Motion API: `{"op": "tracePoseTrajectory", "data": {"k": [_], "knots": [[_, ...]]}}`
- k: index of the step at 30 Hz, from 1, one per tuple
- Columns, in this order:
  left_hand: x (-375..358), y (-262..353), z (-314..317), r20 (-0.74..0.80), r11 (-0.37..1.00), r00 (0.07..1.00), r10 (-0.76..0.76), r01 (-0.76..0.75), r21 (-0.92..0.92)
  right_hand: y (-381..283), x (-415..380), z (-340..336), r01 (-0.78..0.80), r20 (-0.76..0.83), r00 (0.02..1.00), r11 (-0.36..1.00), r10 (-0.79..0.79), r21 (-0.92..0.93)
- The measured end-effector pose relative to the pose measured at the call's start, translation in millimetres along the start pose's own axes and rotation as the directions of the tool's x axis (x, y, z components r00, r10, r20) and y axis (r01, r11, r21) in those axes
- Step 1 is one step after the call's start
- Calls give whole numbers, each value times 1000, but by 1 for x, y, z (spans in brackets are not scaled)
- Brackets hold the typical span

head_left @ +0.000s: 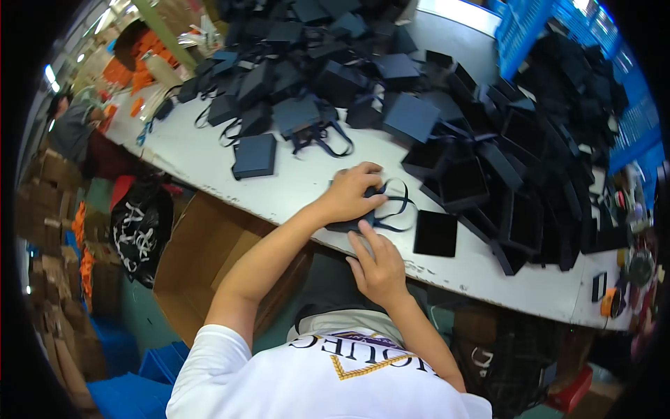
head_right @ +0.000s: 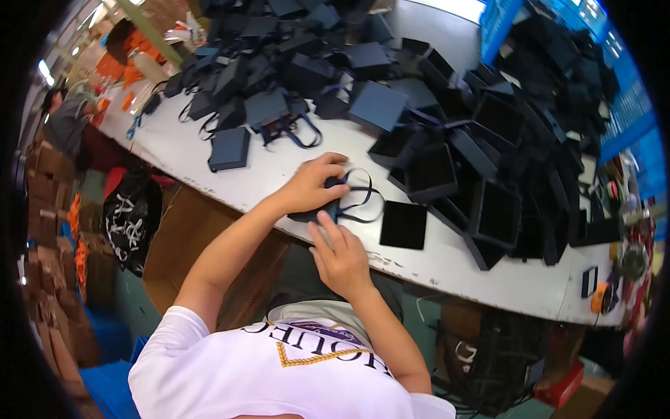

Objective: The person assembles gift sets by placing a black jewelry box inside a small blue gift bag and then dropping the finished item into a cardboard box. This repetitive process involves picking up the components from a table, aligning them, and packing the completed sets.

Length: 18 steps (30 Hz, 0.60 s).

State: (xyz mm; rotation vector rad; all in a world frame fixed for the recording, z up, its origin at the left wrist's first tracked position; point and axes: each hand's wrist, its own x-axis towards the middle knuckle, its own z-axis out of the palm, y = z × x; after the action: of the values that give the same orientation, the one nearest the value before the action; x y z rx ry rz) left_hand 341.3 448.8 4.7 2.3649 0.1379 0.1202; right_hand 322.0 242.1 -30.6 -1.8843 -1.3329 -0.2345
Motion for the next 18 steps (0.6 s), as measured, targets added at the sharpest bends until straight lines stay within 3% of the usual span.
{"op": "tracePoseTrajectory", "data": {"k": [1, 3, 6, 7, 8, 9, 10, 11, 12, 13, 16, 18], "knots": [[-1, -2, -1, -28, 972, 999, -23, 16, -233, 1, 4, 0, -13, 44, 999, 999, 15, -48], [0, -11, -4, -70, 761, 996, -55, -4, -649, 5, 9, 5, -8, 50, 999, 996, 13, -92], [-26, -21, -13, -204, 718, 979, -21, -128, -684, 6, 8, 6, -15, 47, 999, 993, 21, -120], [-37, -24, -15, -183, 737, 983, -26, -104, -667, 6, 9, 6, -13, 27, 999, 992, 16, -122], [-52, -25, -19, -209, 849, 977, 34, -138, -510, 5, 10, 5, -7, 32, 999, 993, 10, -114], [-64, -26, -22, -220, 924, 970, 108, -179, -338, 5, 12, 4, -8, 32, 999, 993, 11, -117], [-76, -34, -24, -219, 971, 947, 236, -241, 2, 5, 11, 2, -13, 36, 999, 992, 18, -124], [-88, -36, -27, -149, 979, 968, 200, -191, 72, 4, 12, 1, -22, 36, 999, 993, 26, -119], [-101, -29, -29, -96, 998, 994, 55, -57, -15, 4, 13, 1, -30, 33, 999, 993, 34, -113], [-107, -22, -33, -121, 968, 974, 190, -165, 191, 3, 15, 0, -39, 52, 998, 994, 44, -98], [-115, -11, -15, -189, 1000, 982, -11, 14, 15, 3, 18, -8, -70, 110, 991, 996, 76, -58], [-111, -17, -7, -217, 995, 971, -99, 96, -23, 2, 22, -22, -41, 52, 998, 996, 37, 73]]}}
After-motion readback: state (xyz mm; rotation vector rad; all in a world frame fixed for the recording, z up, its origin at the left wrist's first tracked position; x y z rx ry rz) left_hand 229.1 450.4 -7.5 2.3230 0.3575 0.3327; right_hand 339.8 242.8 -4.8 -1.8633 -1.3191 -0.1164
